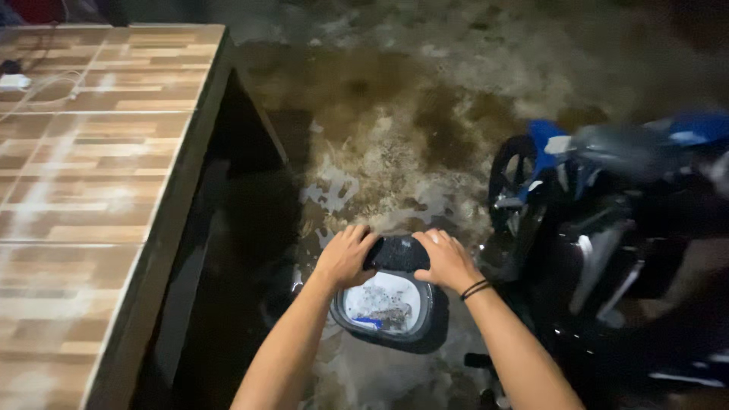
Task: The person washes a blue motorcycle using a sponge and soapy water from a bucket. They scrub the side panels, engine area, and under-seat compartment, repeatedly dipping the sponge into the bucket to reload soap.
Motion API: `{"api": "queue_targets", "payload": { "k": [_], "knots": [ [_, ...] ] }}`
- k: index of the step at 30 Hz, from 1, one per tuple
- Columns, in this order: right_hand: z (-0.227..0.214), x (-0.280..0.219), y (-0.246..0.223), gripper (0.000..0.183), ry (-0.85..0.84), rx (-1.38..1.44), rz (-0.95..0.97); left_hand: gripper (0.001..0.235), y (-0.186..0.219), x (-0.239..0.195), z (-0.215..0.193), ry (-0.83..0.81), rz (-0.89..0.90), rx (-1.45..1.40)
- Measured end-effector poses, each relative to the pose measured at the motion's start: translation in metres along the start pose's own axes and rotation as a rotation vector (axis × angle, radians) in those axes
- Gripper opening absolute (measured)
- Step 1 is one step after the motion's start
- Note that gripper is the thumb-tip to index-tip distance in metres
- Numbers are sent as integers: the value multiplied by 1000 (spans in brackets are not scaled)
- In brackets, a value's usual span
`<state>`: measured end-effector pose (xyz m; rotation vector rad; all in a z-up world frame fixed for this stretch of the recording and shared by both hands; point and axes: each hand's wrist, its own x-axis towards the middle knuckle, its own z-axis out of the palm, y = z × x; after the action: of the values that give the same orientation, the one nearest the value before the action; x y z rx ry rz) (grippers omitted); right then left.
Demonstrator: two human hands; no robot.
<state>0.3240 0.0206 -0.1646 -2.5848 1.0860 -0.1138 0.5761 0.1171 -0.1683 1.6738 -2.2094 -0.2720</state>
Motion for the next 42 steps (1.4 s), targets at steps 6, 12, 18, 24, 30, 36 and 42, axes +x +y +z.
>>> {"api": "queue_targets", "payload": {
  "k": [6,12,18,24,30,36,42],
  "knots": [
    [213,33,93,81,-85,43,109,77,-79,-11,219,-60,-144,-52],
    [481,46,189,81,-213,17,216,70,-170,-50,506,-47,-192,-63],
    [728,37,242,80,-500,78,426,70,-258,-116,775,-362,-327,-71],
    [882,21,266,71,-347,-50,418,78,-283,-153,920,-229,-354,74],
    [915,21,281,66,-344,-24,465,66,-287,-144,954,-362,-495,0],
    [871,46,285,53,-619,56,476,44,-290,-145,945,-308,-395,79],
    [832,33,276,59,-477,65,371,73,-269,-153,871,-154,-286,35]
  ]
}}
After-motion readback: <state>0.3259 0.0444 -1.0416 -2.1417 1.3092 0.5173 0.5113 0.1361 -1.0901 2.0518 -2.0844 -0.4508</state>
